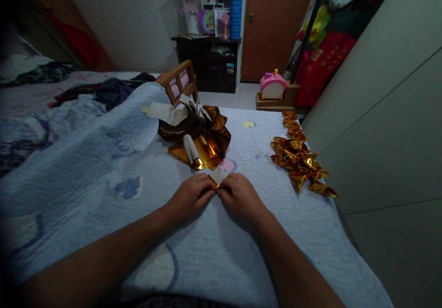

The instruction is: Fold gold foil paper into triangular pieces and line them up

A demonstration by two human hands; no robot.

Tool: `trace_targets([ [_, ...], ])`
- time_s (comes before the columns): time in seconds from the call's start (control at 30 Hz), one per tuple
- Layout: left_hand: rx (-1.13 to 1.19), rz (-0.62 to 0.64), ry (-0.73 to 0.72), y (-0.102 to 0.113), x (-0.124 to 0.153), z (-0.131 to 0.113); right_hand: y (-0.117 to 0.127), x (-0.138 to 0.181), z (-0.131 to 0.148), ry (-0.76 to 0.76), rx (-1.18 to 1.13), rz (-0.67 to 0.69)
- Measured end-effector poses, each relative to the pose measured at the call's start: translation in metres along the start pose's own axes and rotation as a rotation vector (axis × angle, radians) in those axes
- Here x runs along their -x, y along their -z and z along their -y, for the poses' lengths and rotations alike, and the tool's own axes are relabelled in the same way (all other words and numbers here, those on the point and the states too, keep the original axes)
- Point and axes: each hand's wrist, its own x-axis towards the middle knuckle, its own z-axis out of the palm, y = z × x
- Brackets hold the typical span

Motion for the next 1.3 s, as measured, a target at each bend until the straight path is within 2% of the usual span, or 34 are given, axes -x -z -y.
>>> trace_targets([
  [0.4,0.018,-0.002,0.008,0.0028,0.0000,-0.0012,0.0068,0.0014,-0.0002,-0.058,-0.026,0.022],
  [0.83,0.065,0.085,0.027,0.0044,-0.0021,0.0005,0.0072,0.0016,0.0003,-0.114,-0.063,0.068],
  [1.07,0.080,0.127,0.018,0.0081,-0.0028,0.0005,0.0071,0.0000,0.0019,-0.086,-0.058,0.084],
  [1.3,0.002,0.082,0.057,0.0016,-0.0017,-0.0025,0.0024,0.0019,-0.0029,-0.122,0.050,0.046],
])
